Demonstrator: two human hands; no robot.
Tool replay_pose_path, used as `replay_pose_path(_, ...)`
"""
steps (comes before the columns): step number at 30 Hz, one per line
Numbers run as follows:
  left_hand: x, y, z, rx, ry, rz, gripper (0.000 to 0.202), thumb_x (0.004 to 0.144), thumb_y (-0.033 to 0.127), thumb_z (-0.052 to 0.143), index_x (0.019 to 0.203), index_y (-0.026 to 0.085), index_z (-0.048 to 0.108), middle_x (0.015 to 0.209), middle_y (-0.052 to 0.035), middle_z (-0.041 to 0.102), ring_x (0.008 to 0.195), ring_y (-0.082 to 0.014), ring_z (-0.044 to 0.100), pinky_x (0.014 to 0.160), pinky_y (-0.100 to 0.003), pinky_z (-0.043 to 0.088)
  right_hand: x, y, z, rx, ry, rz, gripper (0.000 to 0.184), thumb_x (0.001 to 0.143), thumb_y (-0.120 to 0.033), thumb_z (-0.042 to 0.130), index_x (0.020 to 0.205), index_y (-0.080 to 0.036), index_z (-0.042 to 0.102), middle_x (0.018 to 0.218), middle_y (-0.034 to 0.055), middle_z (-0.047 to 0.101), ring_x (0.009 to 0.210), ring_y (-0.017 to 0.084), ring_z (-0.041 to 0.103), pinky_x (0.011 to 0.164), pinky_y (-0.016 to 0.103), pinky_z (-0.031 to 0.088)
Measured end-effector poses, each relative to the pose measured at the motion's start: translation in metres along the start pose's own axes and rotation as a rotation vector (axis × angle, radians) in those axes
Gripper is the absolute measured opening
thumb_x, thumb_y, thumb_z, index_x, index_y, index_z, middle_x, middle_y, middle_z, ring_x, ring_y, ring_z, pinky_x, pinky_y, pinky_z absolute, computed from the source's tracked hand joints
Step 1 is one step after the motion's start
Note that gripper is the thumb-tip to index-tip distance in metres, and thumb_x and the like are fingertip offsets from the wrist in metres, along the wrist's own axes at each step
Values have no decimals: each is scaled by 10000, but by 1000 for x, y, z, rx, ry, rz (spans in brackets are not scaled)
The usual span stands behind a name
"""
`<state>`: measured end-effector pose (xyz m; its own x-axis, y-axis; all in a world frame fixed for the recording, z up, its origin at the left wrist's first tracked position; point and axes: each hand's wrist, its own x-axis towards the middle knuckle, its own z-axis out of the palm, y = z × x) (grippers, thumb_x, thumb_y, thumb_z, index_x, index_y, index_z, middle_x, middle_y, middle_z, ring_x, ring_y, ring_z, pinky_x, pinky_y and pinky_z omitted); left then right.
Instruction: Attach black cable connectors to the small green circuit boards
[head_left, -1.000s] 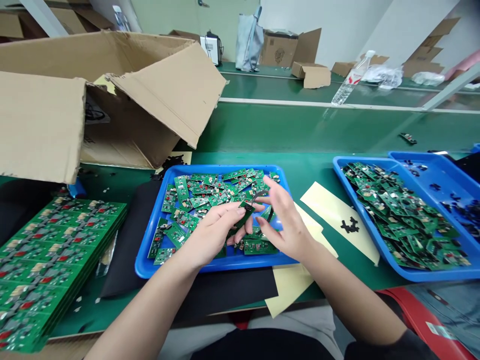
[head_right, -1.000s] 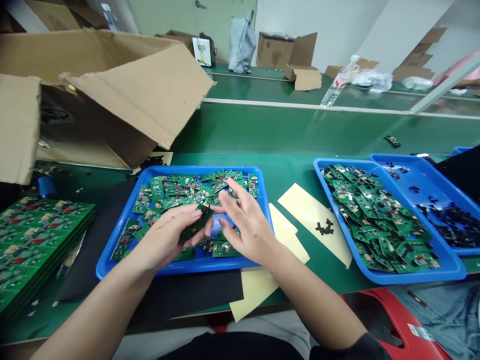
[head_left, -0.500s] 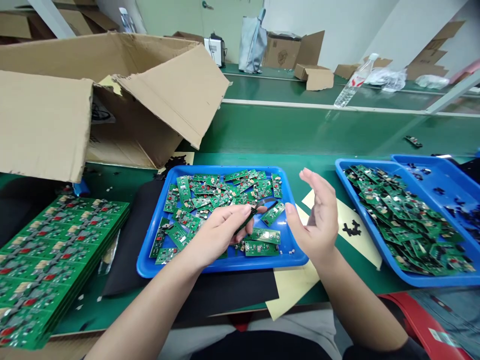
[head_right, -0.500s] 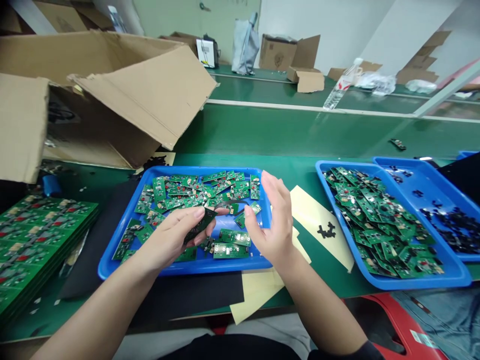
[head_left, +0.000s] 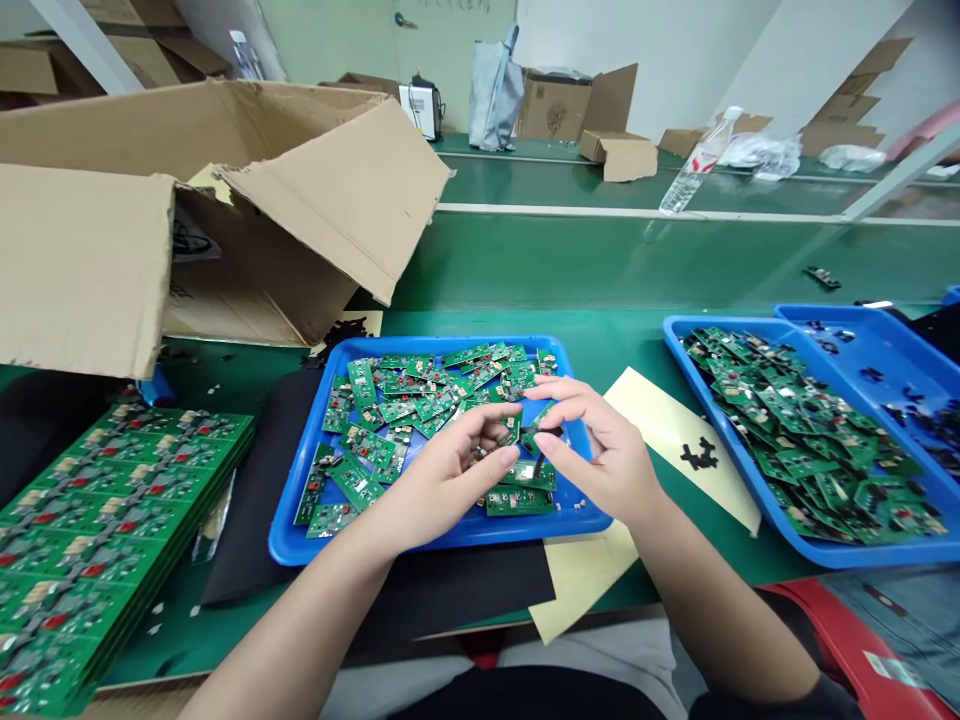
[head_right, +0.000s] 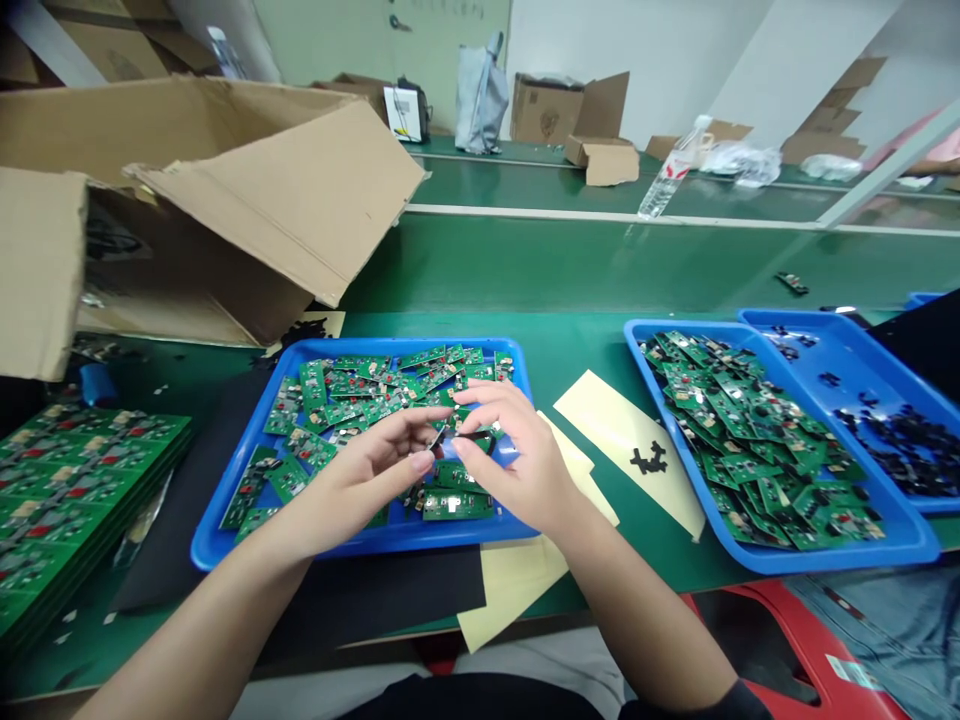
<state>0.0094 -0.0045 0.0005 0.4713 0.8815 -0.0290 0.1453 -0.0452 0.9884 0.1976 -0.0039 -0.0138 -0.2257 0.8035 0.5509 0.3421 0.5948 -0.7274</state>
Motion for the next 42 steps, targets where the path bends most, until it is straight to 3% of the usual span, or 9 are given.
replay_pose_path(3, 1, -4, 0, 102, 27, 135, 294, 838, 284, 573, 1118, 198, 552, 1064, -83, 597, 982, -194, 558, 833, -329, 475, 0, -4, 0, 11, -1, -44, 82, 795, -145, 575, 808, -221, 546, 879, 41, 662, 956, 213, 627, 995, 512, 397)
replay_pose_path(6, 1, -4, 0, 289, 112, 322, 241, 817, 248, 613, 1052, 204, 583, 1004, -71, 588, 945, -185, 560, 824, -335, 482, -1, -8, -1, -11, 9, -140, 101, 786, -122, 570, 813, -218, 552, 710, -8, 620, 705, 155, 621, 962, 502, 426)
replay_pose_path(9, 1, -3, -1, 431, 236, 500, 249, 798, 214, 646, 1043, 213, 597, 949, -53, 573, 901, -168, 563, 786, -315, 495, -2, -13, -1, -32, 48, -245, 120, 792, -102, 551, 828, -215, 562, 619, -20, 580, 571, 130, 550, 687, 358, 528)
replay_pose_path(11, 1, -3, -2, 503, 290, 591, 272, 794, 199, 654, 1059, 220, 594, 950, -49, 568, 895, -162, 566, 773, -305, 499, -2, -15, -2, -62, 56, -288, 129, 797, -93, 546, 839, -213, 569, 596, -17, 572, 511, 118, 499, 493, 267, 455)
replay_pose_path(13, 0, -3, -2, 558, 317, 639, 285, 797, 199, 651, 1074, 229, 590, 959, -48, 572, 898, -164, 572, 777, -311, 501, -2, -16, -3, -112, 52, -316, 136, 802, -88, 545, 851, -212, 571, 590, -14, 572, 484, 112, 469, 437, 248, 397)
replay_pose_path(22, 0, 0, 0, 608, 383, 692, 284, 791, 242, 665, 1066, 239, 594, 893, -33, 613, 816, -159, 593, 732, -311, 514, -4, -13, -7, -299, 2, -441, 144, 833, -109, 539, 934, -202, 580, 522, -30, 506, 464, 123, 433, 426, 260, 340)
replay_pose_path(34, 0, -2, 1, 671, 476, 740, 284, 759, 212, 699, 1029, 233, 614, 874, -24, 651, 745, -140, 609, 672, -278, 504, -4, -10, -6, -266, -53, -430, 156, 833, -92, 532, 908, -201, 615, 613, 6, 577, 520, 123, 500, 461, 256, 419)
replay_pose_path(37, 1, -4, 0, 651, 457, 730, 252, 785, 234, 671, 1030, 233, 612, 881, -31, 644, 776, -151, 614, 688, -288, 518, -5, -8, -5, -258, -71, -412, 175, 815, -107, 563, 956, -207, 597, 713, 25, 628, 621, 142, 580, 546, 275, 495)
replay_pose_path(42, 4, -6, -3, 622, 492, 745, 257, 800, 221, 651, 1050, 217, 594, 949, -53, 608, 879, -171, 597, 749, -314, 532, -10, -9, -8, 69, -8, -250, 518, 800, -331, 618, 1268, -214, 429, 1008, 92, 625, 871, 214, 631, 776, 409, 545)
